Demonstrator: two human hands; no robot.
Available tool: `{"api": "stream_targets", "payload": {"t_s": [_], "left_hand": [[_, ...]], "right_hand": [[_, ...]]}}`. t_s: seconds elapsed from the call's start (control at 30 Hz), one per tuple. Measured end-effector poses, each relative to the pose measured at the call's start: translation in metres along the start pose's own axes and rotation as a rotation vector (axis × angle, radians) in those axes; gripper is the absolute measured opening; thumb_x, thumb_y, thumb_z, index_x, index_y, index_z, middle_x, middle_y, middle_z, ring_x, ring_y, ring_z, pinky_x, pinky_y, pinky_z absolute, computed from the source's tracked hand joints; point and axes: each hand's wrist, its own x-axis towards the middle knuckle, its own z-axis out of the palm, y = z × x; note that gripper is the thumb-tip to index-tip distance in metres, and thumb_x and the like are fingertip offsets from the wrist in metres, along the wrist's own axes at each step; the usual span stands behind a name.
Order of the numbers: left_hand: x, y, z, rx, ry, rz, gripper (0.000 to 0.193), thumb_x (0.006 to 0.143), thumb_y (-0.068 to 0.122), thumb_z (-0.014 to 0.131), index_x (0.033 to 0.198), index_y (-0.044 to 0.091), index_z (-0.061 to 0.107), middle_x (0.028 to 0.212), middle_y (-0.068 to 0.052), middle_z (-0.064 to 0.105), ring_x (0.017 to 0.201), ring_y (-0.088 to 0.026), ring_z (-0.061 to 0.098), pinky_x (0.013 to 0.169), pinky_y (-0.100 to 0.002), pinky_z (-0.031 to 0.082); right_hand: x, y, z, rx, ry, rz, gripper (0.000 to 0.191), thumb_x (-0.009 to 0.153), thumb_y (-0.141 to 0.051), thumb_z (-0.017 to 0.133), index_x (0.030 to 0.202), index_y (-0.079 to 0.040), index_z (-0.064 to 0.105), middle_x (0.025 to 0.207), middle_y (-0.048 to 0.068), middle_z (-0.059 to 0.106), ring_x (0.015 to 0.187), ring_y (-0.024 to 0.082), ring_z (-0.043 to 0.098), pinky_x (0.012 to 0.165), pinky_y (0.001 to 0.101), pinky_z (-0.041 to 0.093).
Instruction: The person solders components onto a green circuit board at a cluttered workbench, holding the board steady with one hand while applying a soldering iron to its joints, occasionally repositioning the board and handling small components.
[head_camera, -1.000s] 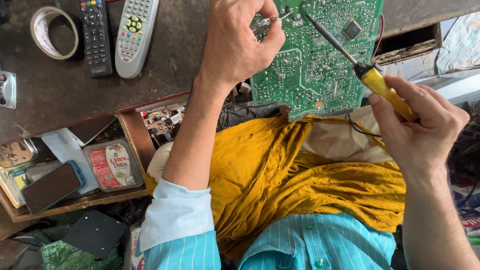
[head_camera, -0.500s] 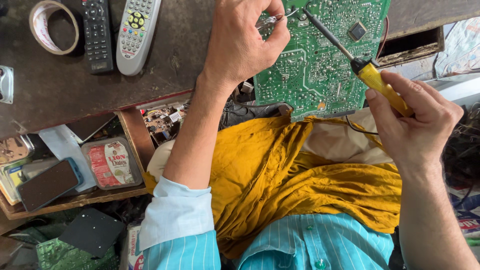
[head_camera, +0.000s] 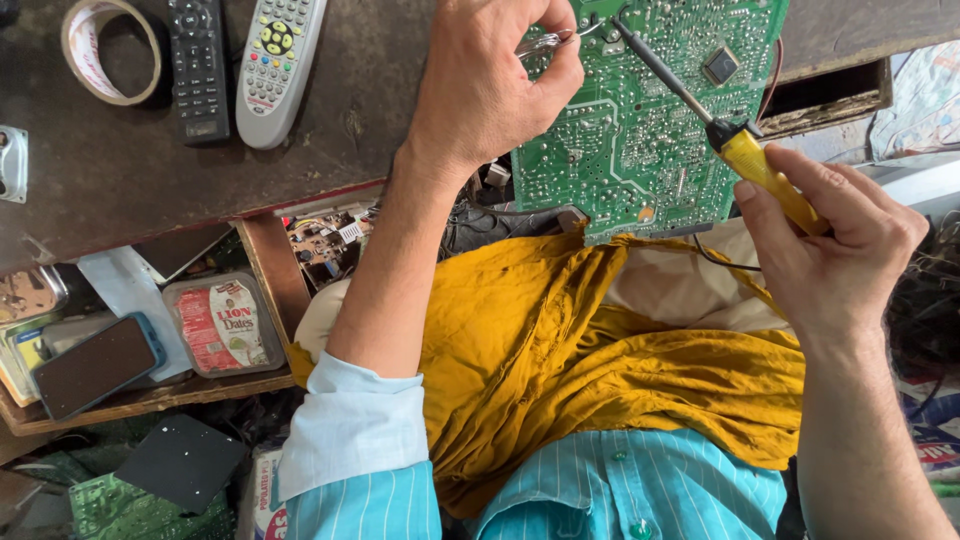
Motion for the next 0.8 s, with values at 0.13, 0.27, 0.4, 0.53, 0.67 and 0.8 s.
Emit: {"api": "stream_targets", "payload": {"t_s": [0.13,0.27,0.4,0.53,0.67,0.8], "left_hand": [[-0.0011,-0.0009,-0.0007,0.022,0.024,0.072,0.018,0.089,0.002,0.078,0.094,0.008,0.061,0.089,-0.004,0.063,0.085,-0.026,0.063,0.079,-0.041,0.048],[-0.002,-0.0016,0.0009,0.021,0.024,0.065,0.019,0.089,0.003,0.079,0.094,0.009,0.061,0.09,-0.004,0.064,0.086,-0.025,0.063,0.079,-0.04,0.048],[-0.0027,-0.0013,0.0002,0.018,0.021,0.057,0.019,0.089,0.003,0.079,0.094,0.009,0.062,0.091,-0.004,0.064,0.087,-0.025,0.064,0.08,-0.04,0.048],[-0.0022,0.0,-0.0006,0.007,0.017,0.05,0.019,0.089,0.002,0.078,0.094,0.009,0.062,0.091,-0.004,0.064,0.088,-0.026,0.064,0.082,-0.04,0.049],[-0.0016,0.0015,-0.0016,0.013,0.012,0.039,0.018,0.089,0.003,0.079,0.093,0.009,0.062,0.089,-0.004,0.064,0.084,-0.026,0.063,0.078,-0.04,0.048],[-0.001,0.0019,-0.0011,-0.008,0.017,0.039,0.018,0.089,0.003,0.078,0.093,0.009,0.062,0.088,-0.004,0.064,0.082,-0.025,0.063,0.076,-0.039,0.048]], "right_hand": [[0.0012,-0.0011,0.0013,0.015,0.005,0.032,0.027,0.099,0.001,0.083,0.125,0.004,0.073,0.104,0.014,0.073,0.089,0.012,0.068,0.074,0.0244,0.053],[0.0013,-0.0016,0.0015,0.037,-0.001,0.076,0.027,0.099,0.001,0.083,0.125,0.004,0.074,0.102,0.013,0.073,0.085,0.01,0.066,0.074,0.0236,0.051],[0.0015,-0.0007,0.0033,0.02,-0.006,0.098,0.027,0.099,0.001,0.083,0.124,0.004,0.075,0.099,0.012,0.073,0.082,0.01,0.064,0.071,0.0238,0.05],[0.0012,0.0002,0.0042,0.063,0.004,0.088,0.026,0.099,0.001,0.083,0.124,0.003,0.074,0.1,0.01,0.072,0.085,0.008,0.065,0.072,0.0222,0.051],[0.0026,0.0016,0.0055,0.09,0.004,0.088,0.026,0.099,0.0,0.083,0.123,0.003,0.074,0.101,0.01,0.072,0.083,0.007,0.065,0.07,0.0203,0.05],[0.0021,0.0025,0.0032,0.087,-0.006,0.116,0.027,0.097,0.001,0.083,0.123,0.003,0.074,0.098,0.009,0.072,0.082,0.008,0.063,0.071,0.0223,0.049]]}}
